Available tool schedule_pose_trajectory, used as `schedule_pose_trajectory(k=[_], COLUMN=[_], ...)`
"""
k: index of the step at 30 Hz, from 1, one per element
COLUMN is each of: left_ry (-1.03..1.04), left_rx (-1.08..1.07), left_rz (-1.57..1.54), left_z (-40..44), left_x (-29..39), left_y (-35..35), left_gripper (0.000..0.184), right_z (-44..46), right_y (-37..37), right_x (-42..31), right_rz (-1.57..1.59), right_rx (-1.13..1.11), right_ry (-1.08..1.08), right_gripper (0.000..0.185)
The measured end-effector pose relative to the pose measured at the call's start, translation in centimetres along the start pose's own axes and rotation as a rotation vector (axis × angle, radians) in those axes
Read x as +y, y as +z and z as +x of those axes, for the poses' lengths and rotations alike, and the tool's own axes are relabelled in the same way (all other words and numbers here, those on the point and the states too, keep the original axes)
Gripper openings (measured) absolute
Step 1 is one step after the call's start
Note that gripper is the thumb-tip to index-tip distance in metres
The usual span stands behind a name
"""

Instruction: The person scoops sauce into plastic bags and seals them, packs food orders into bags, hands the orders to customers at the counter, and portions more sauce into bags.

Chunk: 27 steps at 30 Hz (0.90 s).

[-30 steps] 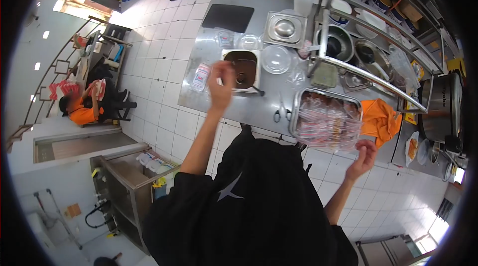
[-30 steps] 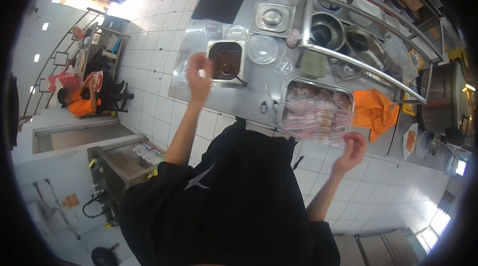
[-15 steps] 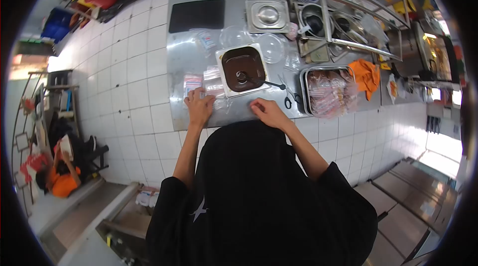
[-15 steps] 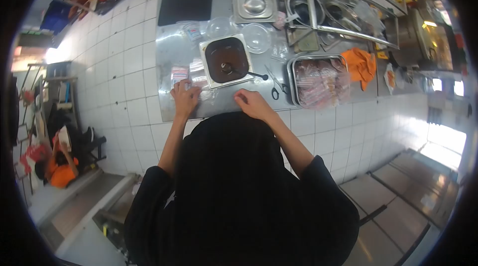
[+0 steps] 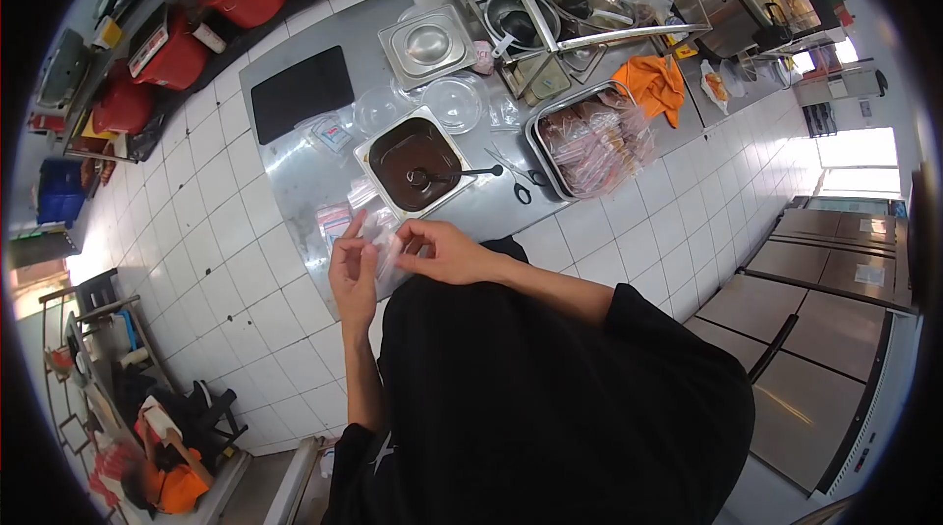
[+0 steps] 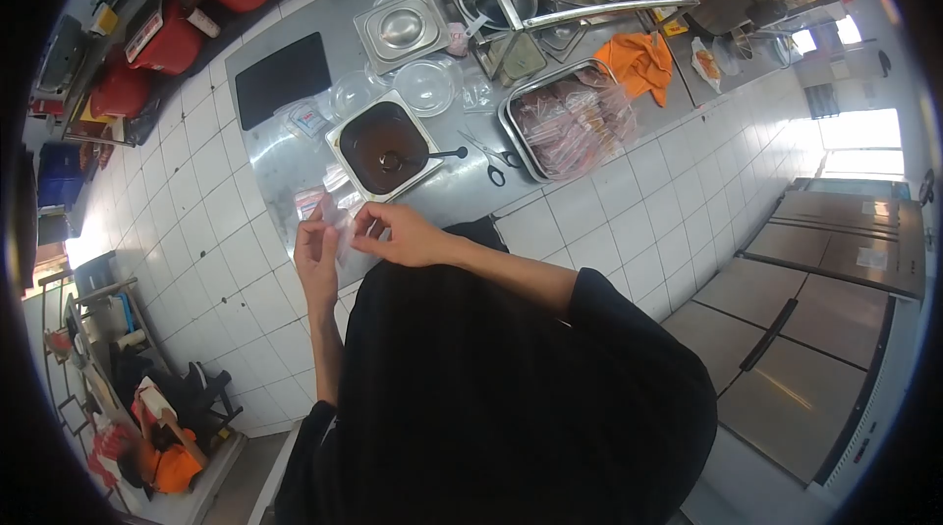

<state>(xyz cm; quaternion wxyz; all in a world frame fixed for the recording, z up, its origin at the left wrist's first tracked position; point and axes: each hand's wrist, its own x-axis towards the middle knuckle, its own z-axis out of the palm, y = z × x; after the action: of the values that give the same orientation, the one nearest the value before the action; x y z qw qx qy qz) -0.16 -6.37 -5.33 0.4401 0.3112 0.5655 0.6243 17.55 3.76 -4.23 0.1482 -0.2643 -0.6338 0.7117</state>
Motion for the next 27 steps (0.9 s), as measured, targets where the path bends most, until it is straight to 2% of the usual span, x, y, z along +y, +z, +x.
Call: schedule_pose_trajectory(k=[2, 3, 6, 7, 10, 14, 18, 21, 24, 25, 27], left_ry=[-0.007, 0.016, 0.076, 0.088, 0.117, 0.118, 0.082, 0.236, 0.617, 0.549, 0.445], left_rx=[-0.029, -0.004, 0.052, 0.063, 0.143, 0.283, 0.239, 0.496, 0.252, 0.088, -0.020], left_rz=[-0.079, -0.129, -0.108, -0.154, -0.211, -0.218, -0.250, 0.251, 0.931, 0.934, 0.888], left_z=[0.0, 0.0, -0.4, -0.6, -0.7, -0.7, -0.9, -1.0, -1.6, -1.9, -2.2], left_x=[0.2, 0.3, -1.4, -1.6, -1.2, 0.8, 0.6, 2.2, 3.8, 5.4, 4.9], left_y=[1.1, 1.9, 2.1, 2.4, 3.0, 3.6, 2.3, 3.4, 1.2, 1.7, 1.9], left_gripper=[0.017, 0.026, 0.029, 0.031, 0.038, 0.043, 0.052, 0.048, 0.038, 0.023, 0.023], right_z=[0.4, 0.0, -0.7, -1.1, -1.1, -1.0, -0.6, 0.1, 0.4, 0.3, 0.0], right_y=[-0.8, -1.1, -2.1, -1.9, -1.0, -0.5, 0.3, 0.1, -0.3, -0.4, -0.4], right_x=[-0.3, -0.6, -1.4, -1.4, -0.6, -0.4, -0.4, -0.6, -0.5, -0.7, -1.5], right_rz=[-0.015, 0.111, 0.348, 0.311, 0.174, 0.169, 0.169, 0.165, 0.107, 0.083, 0.055], right_rx=[0.023, 0.014, -0.108, -0.070, 0.010, 0.008, 0.058, 0.098, 0.109, 0.112, 0.080], right_ry=[-0.035, -0.030, 0.073, 0.079, 0.119, 0.162, 0.207, 0.209, 0.191, 0.187, 0.185], right_gripper=[0.026, 0.022, 0.024, 0.030, 0.031, 0.026, 0.021, 0.018, 0.019, 0.019, 0.021])
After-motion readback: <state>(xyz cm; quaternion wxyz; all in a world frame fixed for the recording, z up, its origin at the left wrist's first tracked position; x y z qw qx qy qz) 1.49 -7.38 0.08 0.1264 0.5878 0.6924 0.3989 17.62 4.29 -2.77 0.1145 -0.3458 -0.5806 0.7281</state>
